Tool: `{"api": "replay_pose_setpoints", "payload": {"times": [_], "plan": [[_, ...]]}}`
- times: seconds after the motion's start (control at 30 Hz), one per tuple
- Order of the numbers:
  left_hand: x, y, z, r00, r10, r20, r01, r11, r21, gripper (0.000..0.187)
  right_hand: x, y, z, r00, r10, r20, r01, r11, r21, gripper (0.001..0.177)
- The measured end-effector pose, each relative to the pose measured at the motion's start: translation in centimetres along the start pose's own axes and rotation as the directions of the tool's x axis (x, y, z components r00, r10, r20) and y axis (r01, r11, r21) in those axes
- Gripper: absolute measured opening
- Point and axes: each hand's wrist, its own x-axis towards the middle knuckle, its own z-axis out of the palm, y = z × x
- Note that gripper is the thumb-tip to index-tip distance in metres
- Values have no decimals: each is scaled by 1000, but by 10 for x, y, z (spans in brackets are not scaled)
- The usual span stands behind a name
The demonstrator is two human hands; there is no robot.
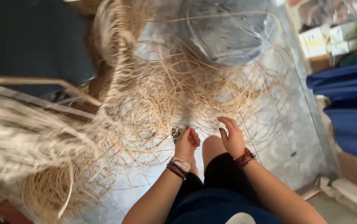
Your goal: Weaving natural fiber strands around a frame to create a decorative furniture piece
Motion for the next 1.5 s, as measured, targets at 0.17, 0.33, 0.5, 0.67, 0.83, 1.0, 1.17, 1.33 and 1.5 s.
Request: {"api": "replay_pose_setpoints", "payload": {"times": [0.17, 0.33, 0.5, 0.67, 0.83, 1.0, 1.17, 1.33, 1.5], "plan": [[48, -22, 18, 994, -109, 32, 105, 988, 110, 32, -3, 127, 61, 939, 331, -93, -303, 925, 228, 39], [117, -58, 21, 985, -165, 57, 151, 970, 191, 31, 22, 254, 109, 801, 591, -99, -469, 720, 511, 39], [208, -115, -6, 985, -157, 66, 137, 962, 236, 27, 78, 353, 178, 663, 749, -4, -500, 446, 742, 45], [273, -150, -23, 987, -118, 113, 85, 961, 263, 27, 161, 514, 275, 576, 818, -17, -616, 447, 648, 49], [309, -167, -43, 990, -64, 123, 30, 965, 262, 28, 227, 524, 287, 594, 589, -548, -516, 802, 302, 10], [338, -183, -67, 990, -19, 140, -18, 965, 262, 27, 259, 554, 323, 457, 869, -192, -617, 464, 636, 37], [335, -192, -65, 991, -9, 131, -24, 968, 250, 28, 264, 528, 308, 392, 893, 220, -415, -41, 909, 45], [317, -200, -61, 989, 11, 145, -49, 963, 266, 30, 253, 529, 299, 584, 809, 73, -615, 382, 690, 32], [278, -210, -62, 999, -9, 51, -4, 966, 259, 25, 165, 502, 245, 701, 688, -186, -684, 723, 96, 40]]}}
